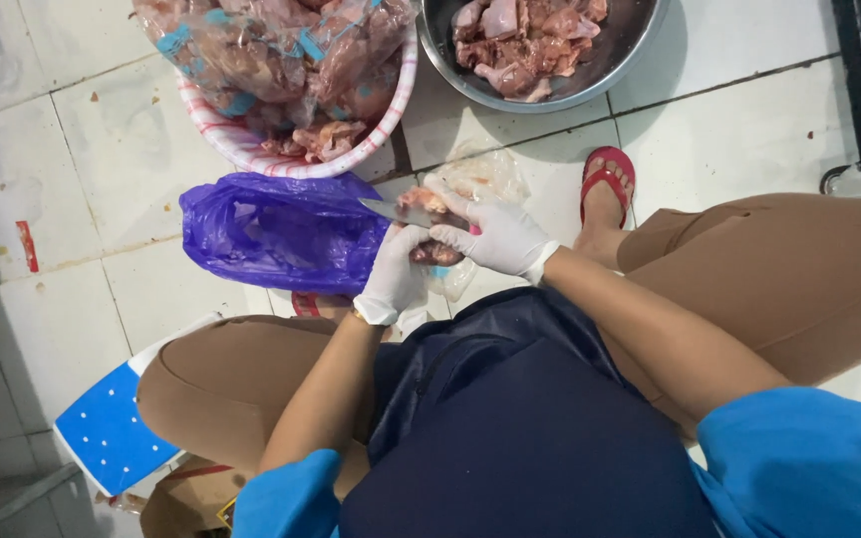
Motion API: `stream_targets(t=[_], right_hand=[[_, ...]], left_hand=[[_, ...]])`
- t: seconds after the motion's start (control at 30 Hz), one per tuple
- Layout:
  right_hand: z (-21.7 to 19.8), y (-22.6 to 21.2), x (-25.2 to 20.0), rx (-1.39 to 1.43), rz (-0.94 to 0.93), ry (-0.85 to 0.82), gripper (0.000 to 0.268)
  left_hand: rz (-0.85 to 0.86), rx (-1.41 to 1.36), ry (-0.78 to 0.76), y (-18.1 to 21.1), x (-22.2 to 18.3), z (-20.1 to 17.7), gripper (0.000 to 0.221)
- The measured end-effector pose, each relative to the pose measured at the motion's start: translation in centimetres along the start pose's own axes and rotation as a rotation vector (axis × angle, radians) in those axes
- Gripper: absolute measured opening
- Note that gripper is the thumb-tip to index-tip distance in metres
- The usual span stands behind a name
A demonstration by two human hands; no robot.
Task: Sorting and trimming raw chicken pieces from a large bowl into smaller containers and plastic bags.
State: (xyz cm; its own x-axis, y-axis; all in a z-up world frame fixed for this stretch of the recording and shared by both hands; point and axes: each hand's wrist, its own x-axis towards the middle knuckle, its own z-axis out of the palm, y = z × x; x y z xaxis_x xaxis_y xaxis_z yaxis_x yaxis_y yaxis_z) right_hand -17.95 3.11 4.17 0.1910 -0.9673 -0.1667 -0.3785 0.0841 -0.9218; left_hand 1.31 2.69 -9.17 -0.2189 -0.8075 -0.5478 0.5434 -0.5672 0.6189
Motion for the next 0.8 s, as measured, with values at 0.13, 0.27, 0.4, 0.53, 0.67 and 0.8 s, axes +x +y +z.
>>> stream_targets(t=[0.13, 0.27, 0.4, 0.53, 0.67, 0.8], right_hand=[[0.0, -1.3, 0.0, -0.136, 0.103, 0.024, 0.054], [0.9, -0.1, 0.4, -0.151, 0.131, 0.099, 0.049], [1.5, 0.0, 0.6, -0.125, 0.188, 0.13, 0.046], [1.3, 0.7, 1.0, -0.063, 0.31, 0.02, 0.043], [0.4, -0.1, 2.3, 0.081, 0.277, -0.008, 0.037], [0.1, -3.2, 1.1, 0.181, 0.244, -0.029, 0.048]], left_hand=[[0.009, -0.013, -0.02, 2.0, -1.4, 2.7, 0.046], [0.027, -0.041, -0.024, -0.7, 0.8, -0.6, 0.046], [0.078, 0.023, -0.118, 1.6, -1.9, 4.0, 0.055], [0.143, 0.134, -0.135, -1.8, 0.0, 3.1, 0.049], [0.161, 0.119, -0.079, -2.9, 2.3, 0.8, 0.036], [0.008, 0.065, -0.019, 5.4, -4.5, 9.3, 0.026]])
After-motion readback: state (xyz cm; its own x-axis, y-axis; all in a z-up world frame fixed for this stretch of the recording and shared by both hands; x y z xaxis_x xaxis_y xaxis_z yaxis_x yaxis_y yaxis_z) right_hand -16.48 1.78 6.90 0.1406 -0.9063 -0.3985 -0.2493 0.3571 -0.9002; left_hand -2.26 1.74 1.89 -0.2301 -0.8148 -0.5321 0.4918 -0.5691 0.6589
